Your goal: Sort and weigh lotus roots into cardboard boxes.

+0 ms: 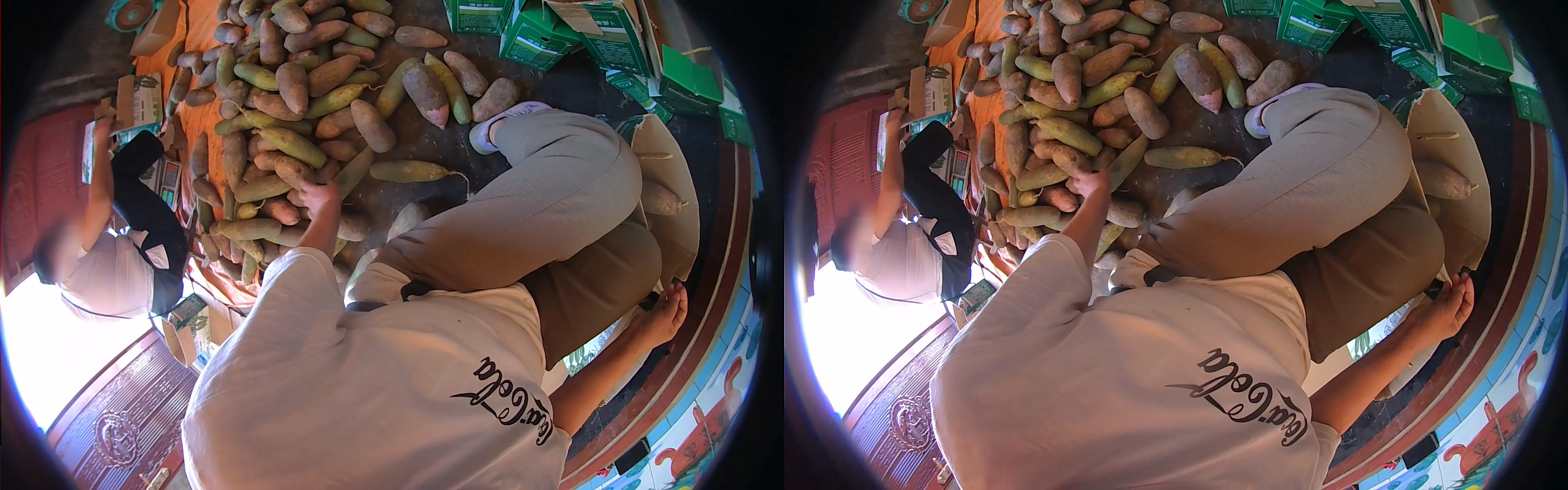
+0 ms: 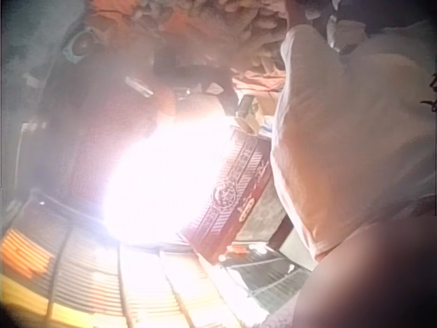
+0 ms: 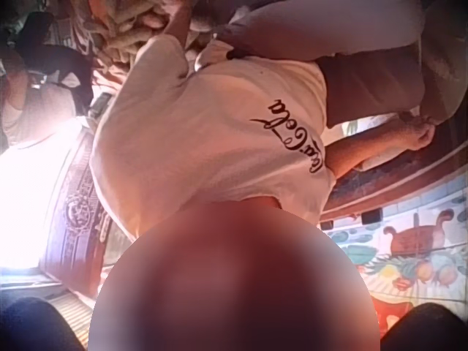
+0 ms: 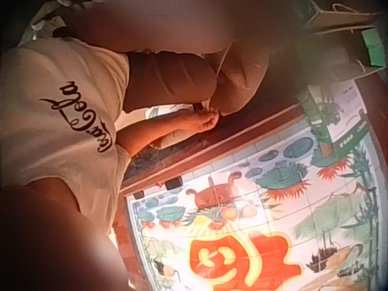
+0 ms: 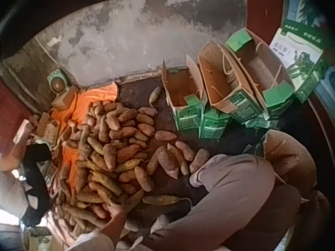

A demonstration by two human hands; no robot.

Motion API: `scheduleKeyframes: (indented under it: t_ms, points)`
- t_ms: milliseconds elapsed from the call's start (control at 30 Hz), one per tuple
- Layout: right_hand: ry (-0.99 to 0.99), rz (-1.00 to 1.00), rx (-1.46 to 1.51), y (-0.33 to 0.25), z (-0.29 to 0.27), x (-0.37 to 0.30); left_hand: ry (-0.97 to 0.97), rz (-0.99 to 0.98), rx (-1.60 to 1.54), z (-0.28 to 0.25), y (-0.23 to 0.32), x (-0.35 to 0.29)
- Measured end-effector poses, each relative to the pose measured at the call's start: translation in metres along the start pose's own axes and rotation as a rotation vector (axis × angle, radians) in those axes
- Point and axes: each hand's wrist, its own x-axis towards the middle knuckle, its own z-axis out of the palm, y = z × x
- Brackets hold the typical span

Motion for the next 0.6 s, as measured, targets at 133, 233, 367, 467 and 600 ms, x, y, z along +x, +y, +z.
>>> scheduleKeyframes:
  t_ms: [133, 233, 367, 467, 600]
  points:
    - [-0.063, -0.043, 0.027, 0.004, 0.012, 0.013, -0.016, 0.321, 0.065, 0.011, 0.014, -0.046]
    - [-0.121, -0.105, 0.001, -0.009, 0.023, 0.019, -0.162, 0.648, 0.192, 0.035, 0.023, -0.056]
    - [-0.152, -0.236, -0.177, -0.026, 0.04, 0.016, -0.456, 0.916, 0.393, 0.054, 0.055, -0.078]
    - [-0.2, -0.323, -0.238, -0.026, 0.054, 0.015, -0.439, 1.075, 0.542, 0.075, 0.068, -0.088]
    - [-0.296, -0.424, -0.33, -0.011, 0.058, 0.007, -0.489, 1.243, 0.694, 0.093, 0.081, -0.106]
